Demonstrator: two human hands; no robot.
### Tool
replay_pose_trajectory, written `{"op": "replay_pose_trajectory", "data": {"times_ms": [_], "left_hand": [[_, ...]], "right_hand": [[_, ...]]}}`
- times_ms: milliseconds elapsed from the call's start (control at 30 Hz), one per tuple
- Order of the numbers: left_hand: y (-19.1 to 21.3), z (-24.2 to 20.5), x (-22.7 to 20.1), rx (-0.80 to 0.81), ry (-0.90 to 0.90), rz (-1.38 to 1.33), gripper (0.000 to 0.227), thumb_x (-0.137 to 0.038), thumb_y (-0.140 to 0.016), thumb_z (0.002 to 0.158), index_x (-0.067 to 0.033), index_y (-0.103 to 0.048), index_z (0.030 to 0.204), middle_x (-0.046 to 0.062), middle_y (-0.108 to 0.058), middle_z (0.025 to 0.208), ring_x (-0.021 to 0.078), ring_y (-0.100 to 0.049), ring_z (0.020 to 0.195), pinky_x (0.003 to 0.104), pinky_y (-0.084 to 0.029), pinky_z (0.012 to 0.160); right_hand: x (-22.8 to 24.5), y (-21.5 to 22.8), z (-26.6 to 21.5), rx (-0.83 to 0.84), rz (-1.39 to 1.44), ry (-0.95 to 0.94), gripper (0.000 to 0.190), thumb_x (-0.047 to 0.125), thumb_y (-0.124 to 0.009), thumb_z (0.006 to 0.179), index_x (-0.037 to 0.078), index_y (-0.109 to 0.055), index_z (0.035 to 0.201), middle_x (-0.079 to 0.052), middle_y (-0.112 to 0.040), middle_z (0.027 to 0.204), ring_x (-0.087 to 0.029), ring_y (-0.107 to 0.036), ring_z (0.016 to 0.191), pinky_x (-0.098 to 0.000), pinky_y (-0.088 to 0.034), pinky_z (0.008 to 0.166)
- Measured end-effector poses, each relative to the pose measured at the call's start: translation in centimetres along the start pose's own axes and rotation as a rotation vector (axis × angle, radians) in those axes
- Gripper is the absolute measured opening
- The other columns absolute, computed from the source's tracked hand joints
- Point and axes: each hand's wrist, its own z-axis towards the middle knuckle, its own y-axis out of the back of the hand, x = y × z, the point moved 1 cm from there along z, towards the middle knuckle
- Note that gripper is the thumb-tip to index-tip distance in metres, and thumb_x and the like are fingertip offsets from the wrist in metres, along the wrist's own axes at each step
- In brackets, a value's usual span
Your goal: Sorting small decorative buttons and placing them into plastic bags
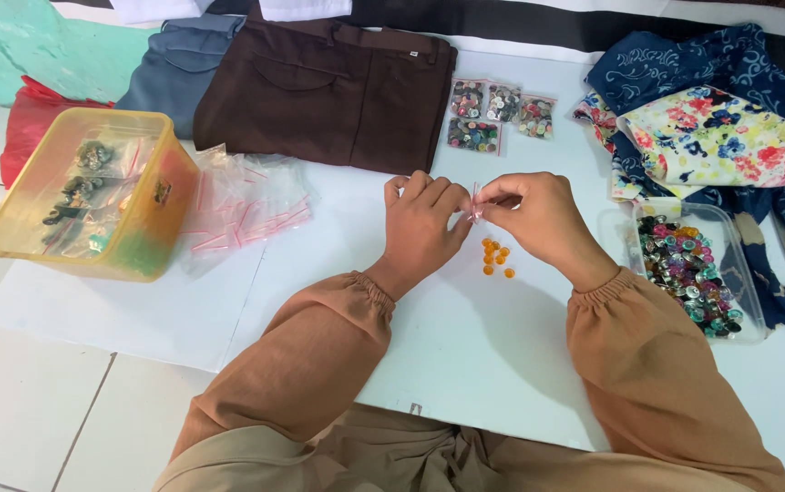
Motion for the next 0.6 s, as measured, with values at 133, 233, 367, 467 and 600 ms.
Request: {"op": "replay_pose_trajectory", "data": {"times_ms": [133, 233, 367, 467, 600], "left_hand": [[1.5, 0.7, -1.5, 0.077, 0.056, -0.026, 0.051, -0.022, -0.090, 0.066, -0.0184, -0.058, 0.106, -0.002, -0.056, 0.095, 0.0228, -0.052, 0.096, 0.048, -0.037, 0.091], [2.0, 0.9, -1.7, 0.207, 0.143, -0.118, 0.078, -0.028, -0.094, 0.071, -0.0168, -0.055, 0.137, 0.007, -0.062, 0.122, 0.0274, -0.053, 0.116, 0.057, -0.034, 0.105], [0.7, 0.1, -0.8, 0.163, 0.090, -0.201, 0.063, -0.029, -0.091, 0.075, -0.0213, -0.064, 0.132, 0.000, -0.069, 0.117, 0.0225, -0.057, 0.117, 0.054, -0.035, 0.107], [0.6, 0.3, -0.8, 0.113, 0.054, -0.189, 0.055, -0.028, -0.091, 0.076, -0.0197, -0.069, 0.125, 0.000, -0.072, 0.110, 0.0210, -0.060, 0.112, 0.051, -0.037, 0.105], [1.1, 0.6, -0.9, 0.081, 0.042, -0.208, 0.046, -0.028, -0.090, 0.078, -0.0177, -0.073, 0.120, 0.002, -0.075, 0.103, 0.0205, -0.063, 0.106, 0.049, -0.039, 0.104]], "right_hand": [[0.3, 0.1, 0.0, 0.019, 0.052, -0.081, 0.014, 0.004, -0.071, 0.085, 0.011, -0.080, 0.094, -0.007, -0.075, 0.073, -0.016, -0.071, 0.073, -0.0324, -0.057, 0.068], [0.3, 0.3, 0.1, -0.005, 0.061, -0.083, 0.018, 0.000, -0.067, 0.085, 0.010, -0.079, 0.093, -0.008, -0.074, 0.071, -0.015, -0.067, 0.069, -0.0303, -0.055, 0.068], [-0.2, -0.1, 0.1, -0.027, 0.040, -0.032, 0.016, -0.004, -0.070, 0.084, 0.007, -0.079, 0.091, -0.011, -0.076, 0.076, -0.016, -0.068, 0.070, -0.0308, -0.055, 0.064], [0.0, -0.1, -0.2, -0.055, 0.065, -0.034, 0.013, -0.001, -0.075, 0.081, 0.008, -0.078, 0.090, -0.008, -0.076, 0.077, -0.013, -0.067, 0.068, -0.0287, -0.055, 0.063], [-0.8, -0.4, 0.2, -0.079, 0.113, -0.024, 0.013, 0.002, -0.078, 0.083, 0.006, -0.073, 0.094, -0.009, -0.077, 0.081, -0.013, -0.069, 0.067, -0.0275, -0.058, 0.063]]}}
